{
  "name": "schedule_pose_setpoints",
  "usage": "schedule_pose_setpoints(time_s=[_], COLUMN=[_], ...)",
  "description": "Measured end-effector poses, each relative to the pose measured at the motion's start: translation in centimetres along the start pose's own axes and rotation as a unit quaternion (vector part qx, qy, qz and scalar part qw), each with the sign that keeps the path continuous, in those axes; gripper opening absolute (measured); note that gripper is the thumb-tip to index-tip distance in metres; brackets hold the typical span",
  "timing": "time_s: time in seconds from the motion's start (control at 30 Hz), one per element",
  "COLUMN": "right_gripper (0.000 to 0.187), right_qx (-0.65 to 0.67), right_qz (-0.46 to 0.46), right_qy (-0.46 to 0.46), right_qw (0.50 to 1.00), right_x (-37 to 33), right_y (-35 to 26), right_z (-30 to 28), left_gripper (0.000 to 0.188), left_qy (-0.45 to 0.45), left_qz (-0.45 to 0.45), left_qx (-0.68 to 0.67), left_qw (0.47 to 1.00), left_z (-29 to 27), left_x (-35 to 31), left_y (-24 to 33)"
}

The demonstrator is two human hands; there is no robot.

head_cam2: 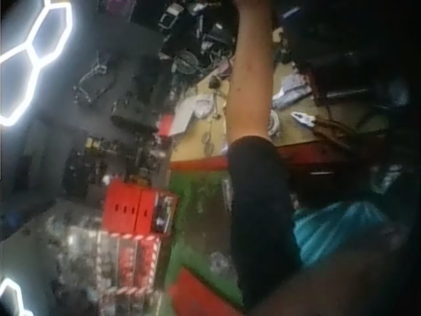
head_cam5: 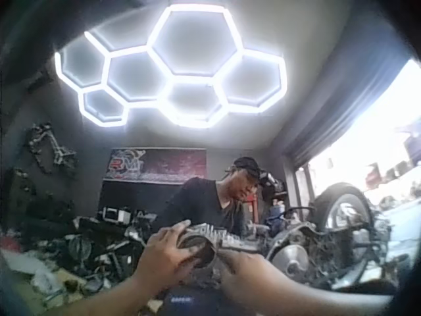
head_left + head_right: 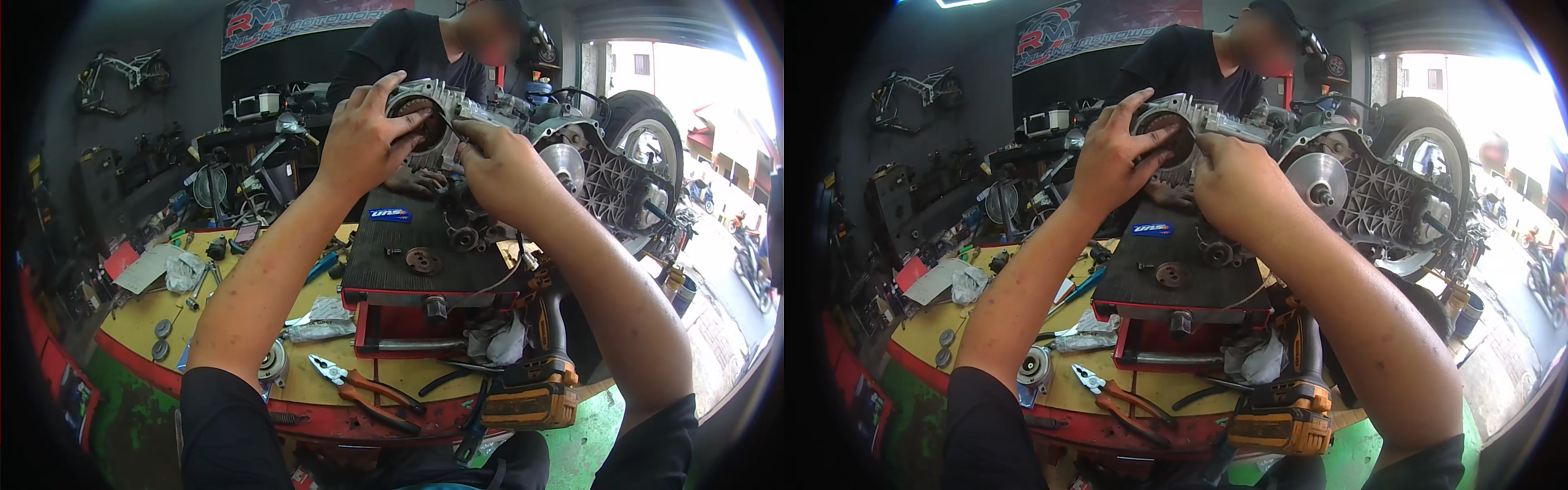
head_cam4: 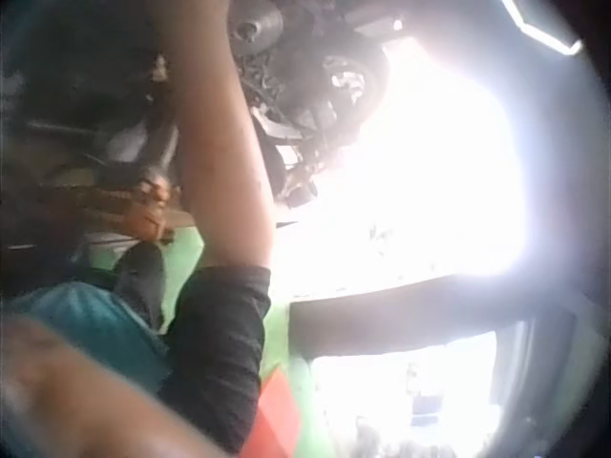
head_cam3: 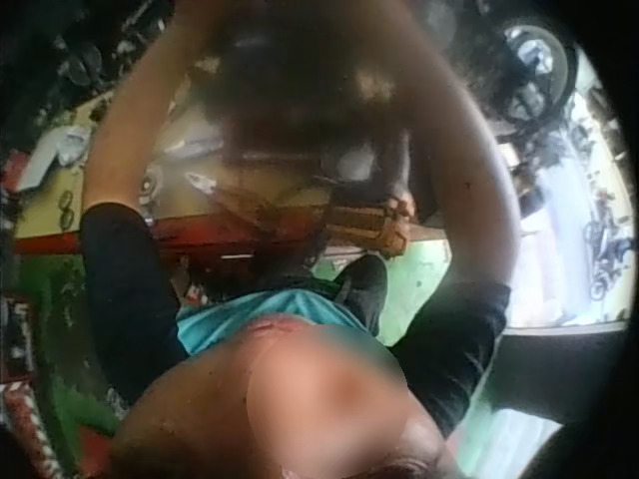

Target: The person assembles a motorcycle engine cylinder head by hand, inserting small components and tightening bolts. They use a cordless impact driver to secure the head to the engine block and a headlamp to illuminate the workspace. The task involves precise hand manipulation of engine parts and tools on a cluttered workbench.

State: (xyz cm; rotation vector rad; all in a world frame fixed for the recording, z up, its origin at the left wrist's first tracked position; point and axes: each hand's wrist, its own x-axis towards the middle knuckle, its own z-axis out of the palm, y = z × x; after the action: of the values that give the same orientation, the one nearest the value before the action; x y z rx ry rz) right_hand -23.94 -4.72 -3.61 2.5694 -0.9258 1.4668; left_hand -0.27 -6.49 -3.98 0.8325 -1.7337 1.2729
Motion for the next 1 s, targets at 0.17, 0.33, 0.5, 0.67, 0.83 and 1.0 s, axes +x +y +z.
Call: schedule_pose_setpoints(time_s=[0.17, 0.33, 0.5, 0.67, 0.83, 1.0], right_gripper=[0.043, 0.043, 0.044, 0.043, 0.043, 0.044], right_qx=[0.018, -0.02, -0.119, -0.129, -0.124, -0.119], right_qz=[0.021, 0.033, 0.005, 0.024, 0.0, 0.005], right_qy=[0.006, -0.052, -0.102, -0.139, -0.123, -0.131], right_qw=[1.0, 0.998, 0.988, 0.982, 0.985, 0.984], right_x=[-0.3, -1.9, -1.5, -0.7, -0.7, -0.7], right_y=[-0.3, -1.5, -1.0, -1.8, -1.1, -1.3], right_z=[0.2, -0.3, -1.2, -2.1, -1.5, -1.5], left_gripper=[0.037, 0.035, 0.035, 0.036, 0.039, 0.039], left_qy=[0.014, 0.012, 0.019, 0.022, 0.026, 0.03], left_qz=[-0.02, -0.036, -0.036, -0.038, -0.039, -0.042], left_qx=[-0.003, 0.0, -0.014, -0.012, -0.008, -0.009], left_qw=[1.0, 0.999, 0.999, 0.999, 0.999, 0.999], left_z=[0.3, 0.3, 0.8, 0.9, 1.0, 1.0], left_x=[-0.1, -0.4, -0.5, -0.7, -0.7, -0.7], left_y=[0.3, -0.2, -0.4, -0.6, -0.5, -0.5])
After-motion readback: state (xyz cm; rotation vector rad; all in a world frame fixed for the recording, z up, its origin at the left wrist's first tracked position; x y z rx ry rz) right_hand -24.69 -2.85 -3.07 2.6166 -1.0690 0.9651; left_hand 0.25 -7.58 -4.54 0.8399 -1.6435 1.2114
